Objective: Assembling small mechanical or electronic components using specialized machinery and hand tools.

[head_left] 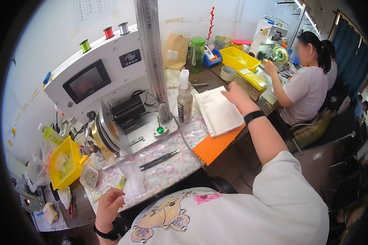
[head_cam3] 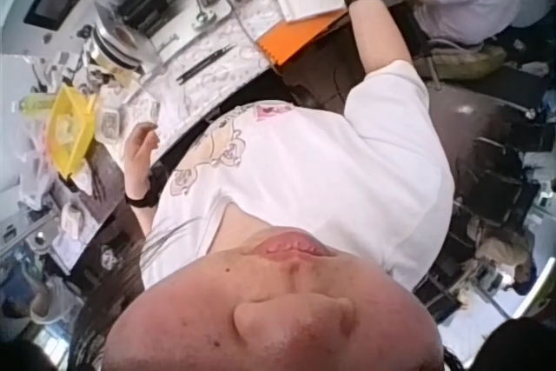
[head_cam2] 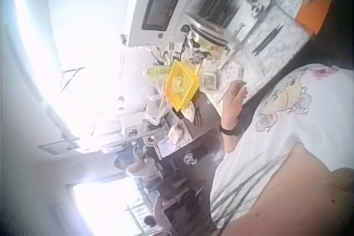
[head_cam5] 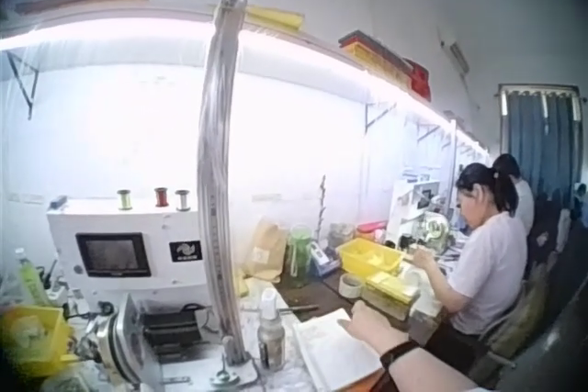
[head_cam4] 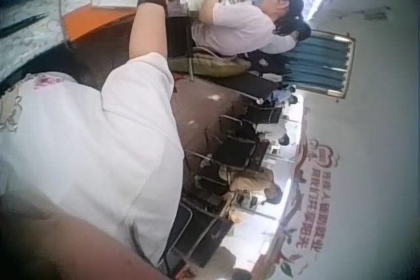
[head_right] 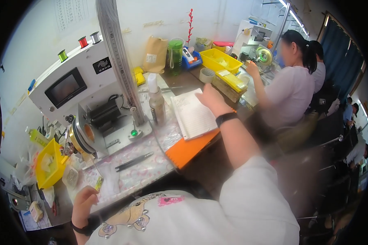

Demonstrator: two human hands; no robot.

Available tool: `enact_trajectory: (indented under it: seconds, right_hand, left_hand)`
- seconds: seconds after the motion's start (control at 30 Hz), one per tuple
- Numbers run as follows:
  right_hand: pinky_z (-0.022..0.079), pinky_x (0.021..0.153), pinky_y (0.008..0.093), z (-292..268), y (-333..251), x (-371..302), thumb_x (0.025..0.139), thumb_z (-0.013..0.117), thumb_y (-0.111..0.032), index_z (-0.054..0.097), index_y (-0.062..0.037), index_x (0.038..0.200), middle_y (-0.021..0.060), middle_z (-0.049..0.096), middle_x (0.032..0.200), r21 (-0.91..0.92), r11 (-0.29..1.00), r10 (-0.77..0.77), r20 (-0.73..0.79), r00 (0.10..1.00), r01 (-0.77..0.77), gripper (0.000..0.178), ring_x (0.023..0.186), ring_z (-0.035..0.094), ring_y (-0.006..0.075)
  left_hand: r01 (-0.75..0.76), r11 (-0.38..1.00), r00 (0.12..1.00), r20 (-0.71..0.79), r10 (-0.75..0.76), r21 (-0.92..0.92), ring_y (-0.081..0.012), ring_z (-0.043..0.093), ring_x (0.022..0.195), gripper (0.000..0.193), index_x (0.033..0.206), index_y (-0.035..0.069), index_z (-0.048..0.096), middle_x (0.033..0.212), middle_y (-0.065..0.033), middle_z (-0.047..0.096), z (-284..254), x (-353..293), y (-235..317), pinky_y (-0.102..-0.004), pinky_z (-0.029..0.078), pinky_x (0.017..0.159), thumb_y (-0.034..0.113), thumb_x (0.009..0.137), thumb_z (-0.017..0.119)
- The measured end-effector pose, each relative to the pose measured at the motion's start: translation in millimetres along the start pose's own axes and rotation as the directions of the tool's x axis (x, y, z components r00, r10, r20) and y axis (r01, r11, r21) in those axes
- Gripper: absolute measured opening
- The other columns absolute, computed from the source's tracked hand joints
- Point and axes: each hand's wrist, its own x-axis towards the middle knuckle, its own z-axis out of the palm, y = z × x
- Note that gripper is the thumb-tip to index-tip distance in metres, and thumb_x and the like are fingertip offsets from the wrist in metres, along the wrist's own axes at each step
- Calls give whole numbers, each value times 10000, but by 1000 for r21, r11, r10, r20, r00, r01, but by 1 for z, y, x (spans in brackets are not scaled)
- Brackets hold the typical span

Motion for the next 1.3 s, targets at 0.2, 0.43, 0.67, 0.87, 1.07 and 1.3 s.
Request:
enact_trajectory:
  seconds: [0.2,0.43,0.67,0.87,1.07,1.3]
  right_hand:
    - [517,660,369,-10,9,-36,712,703,-424,466,50,1183,201,610,994,-422,894,269,235,934,-151,709,889,622,253]
    - [492,690,338,-1,44,-14,706,725,-264,537,41,1097,187,631,955,-251,966,122,200,972,-69,530,847,630,260]
    - [486,686,358,-3,69,54,725,686,-125,593,14,964,144,642,860,-100,995,8,-40,999,-12,292,784,626,236]
    - [478,796,401,-12,35,74,836,602,-161,440,-1,1190,170,569,1094,636,743,98,209,973,-211,421,919,593,280]
    - [416,916,346,-20,42,34,841,612,-200,411,-49,1285,153,542,1175,111,984,-111,-220,969,138,509,1052,535,239]
    - [443,872,367,-14,125,-83,790,636,-212,533,-24,1113,168,588,1079,-25,981,-195,-199,960,194,389,1042,547,298]
  left_hand:
    - [57,997,998,-3,-57,48,-70,523,683,131,944,-3,568,749,-5,564,0,5,-1,-202,414,609,46,824,577]
    - [19,1000,999,-28,-18,19,-70,518,682,128,940,-10,566,746,-5,564,5,13,11,-202,410,610,36,821,574]
    - [2,1000,995,-101,0,21,-73,513,677,122,929,-7,559,769,-4,551,-3,3,19,-203,410,606,29,813,569]
    - [-4,999,988,-156,9,34,-80,513,667,128,919,4,557,781,-9,543,-9,4,32,-202,406,588,60,805,574]
    - [-31,999,996,-79,35,43,-73,517,679,137,916,0,553,774,-5,541,23,20,56,-207,414,596,37,784,567]
    - [-351,702,921,365,138,619,-215,574,824,348,1045,15,550,902,-117,577,110,86,92,-290,461,719,119,735,667]
